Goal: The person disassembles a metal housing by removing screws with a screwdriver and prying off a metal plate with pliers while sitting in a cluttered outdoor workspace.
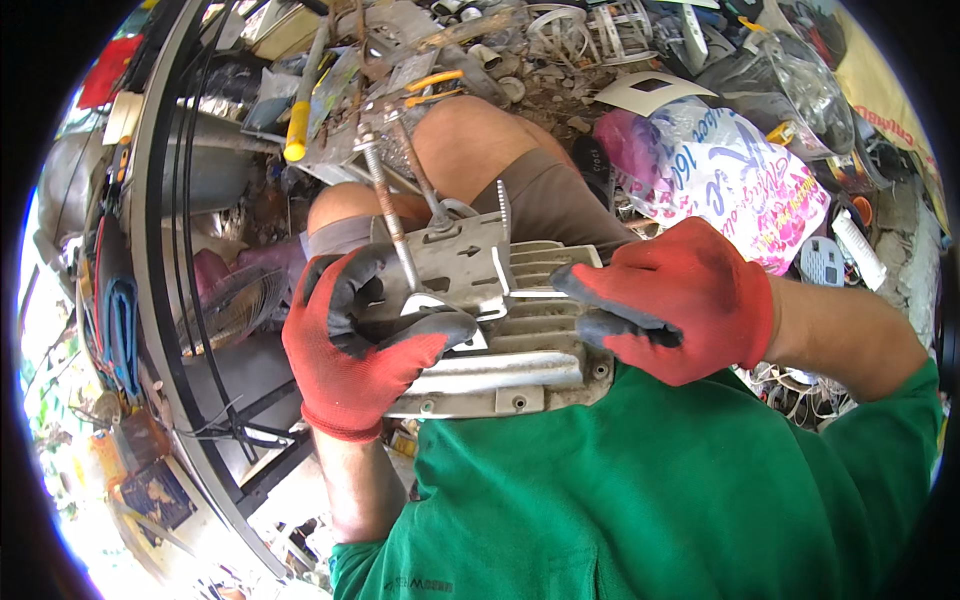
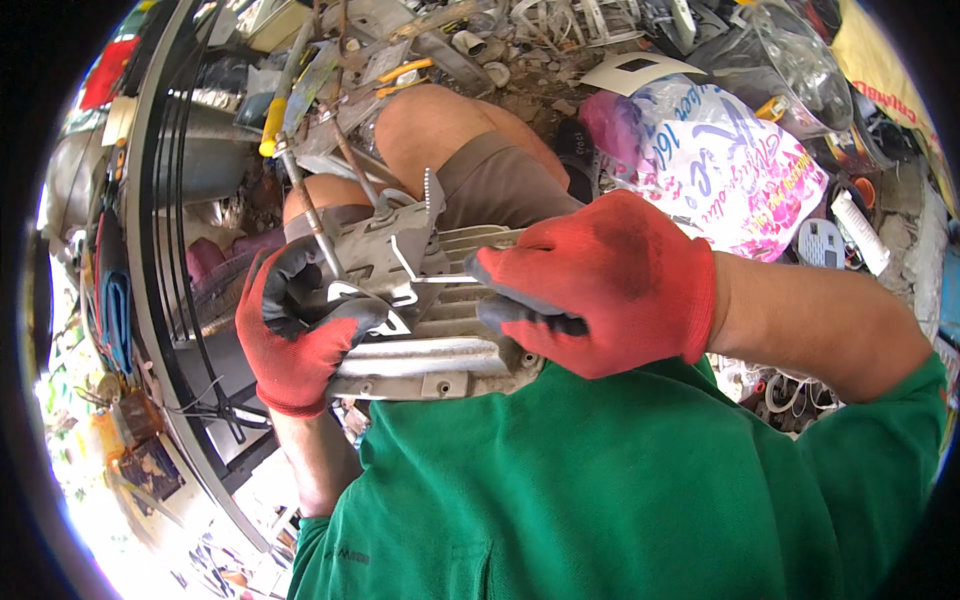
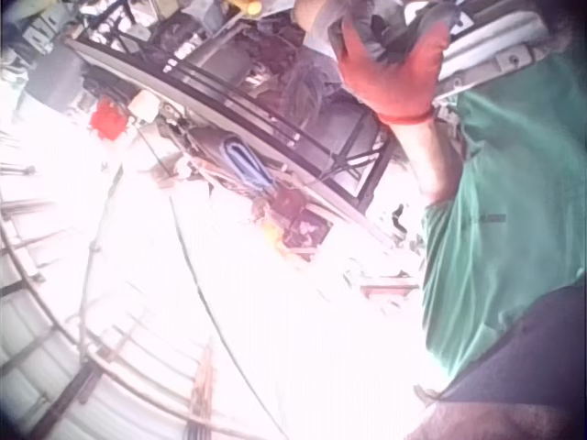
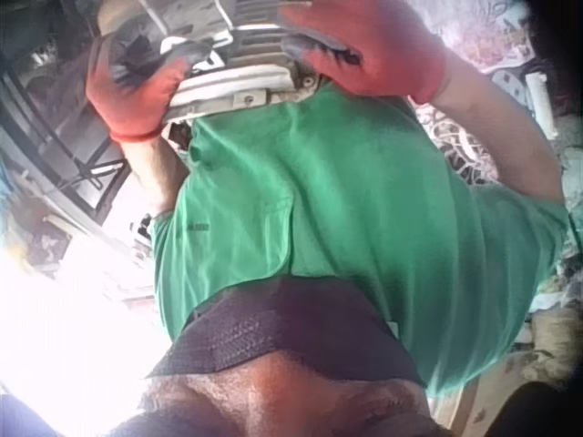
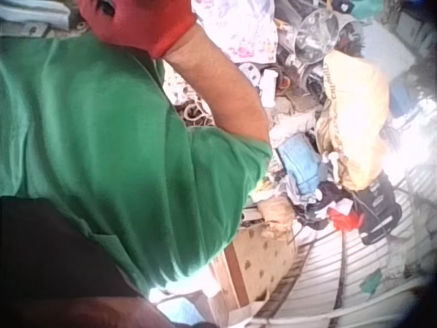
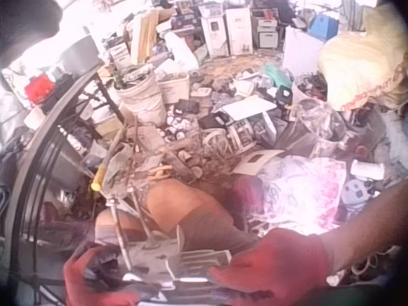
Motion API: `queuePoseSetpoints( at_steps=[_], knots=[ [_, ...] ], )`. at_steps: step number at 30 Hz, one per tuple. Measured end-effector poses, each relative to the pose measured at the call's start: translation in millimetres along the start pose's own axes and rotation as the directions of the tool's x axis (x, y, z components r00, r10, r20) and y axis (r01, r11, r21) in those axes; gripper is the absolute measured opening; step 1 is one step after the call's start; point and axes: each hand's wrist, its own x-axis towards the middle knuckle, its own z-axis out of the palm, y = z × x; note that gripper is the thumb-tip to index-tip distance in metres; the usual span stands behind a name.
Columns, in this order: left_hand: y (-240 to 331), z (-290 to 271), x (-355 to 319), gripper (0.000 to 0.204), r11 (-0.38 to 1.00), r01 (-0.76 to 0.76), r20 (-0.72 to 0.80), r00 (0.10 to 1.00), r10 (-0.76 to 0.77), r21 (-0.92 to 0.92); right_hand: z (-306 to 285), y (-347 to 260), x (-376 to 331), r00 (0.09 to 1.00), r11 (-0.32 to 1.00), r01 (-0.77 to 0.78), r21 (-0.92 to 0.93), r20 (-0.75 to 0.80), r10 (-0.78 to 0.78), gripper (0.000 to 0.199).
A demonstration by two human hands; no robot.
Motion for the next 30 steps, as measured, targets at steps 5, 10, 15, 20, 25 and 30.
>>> queuePoseSetpoints(
  at_steps=[5,10,15,20,25,30],
  knots=[
    [0,-10,-6,0.086,0.992,-0.027,0.047,0.999,0.022,0.124,16,30,3,0.995,0.992,0.033,0.120,0.090,-0.044,0.033],
    [7,-2,5,0.088,0.987,-0.087,0.101,0.992,0.074,0.132,41,116,23,0.963,0.977,0.202,0.075,0.164,-0.212,0.035],
    [6,-5,7,0.090,0.995,-0.050,0.093,0.995,0.042,0.088,64,171,40,0.884,0.891,0.453,0.017,0.119,-0.452,0.051],
    [9,-4,11,0.090,0.986,-0.111,0.139,0.986,0.093,0.126,71,178,82,0.764,0.749,0.640,-0.171,0.245,-0.597,0.055],
    [10,4,10,0.091,0.980,-0.074,0.100,0.993,0.056,0.183,76,178,95,0.747,0.738,0.656,-0.162,0.283,-0.602,0.052],
    [13,5,2,0.089,0.993,0.004,0.084,0.996,-0.014,0.116,50,139,42,0.971,0.982,0.166,0.090,0.160,-0.179,0.045]
  ],
)
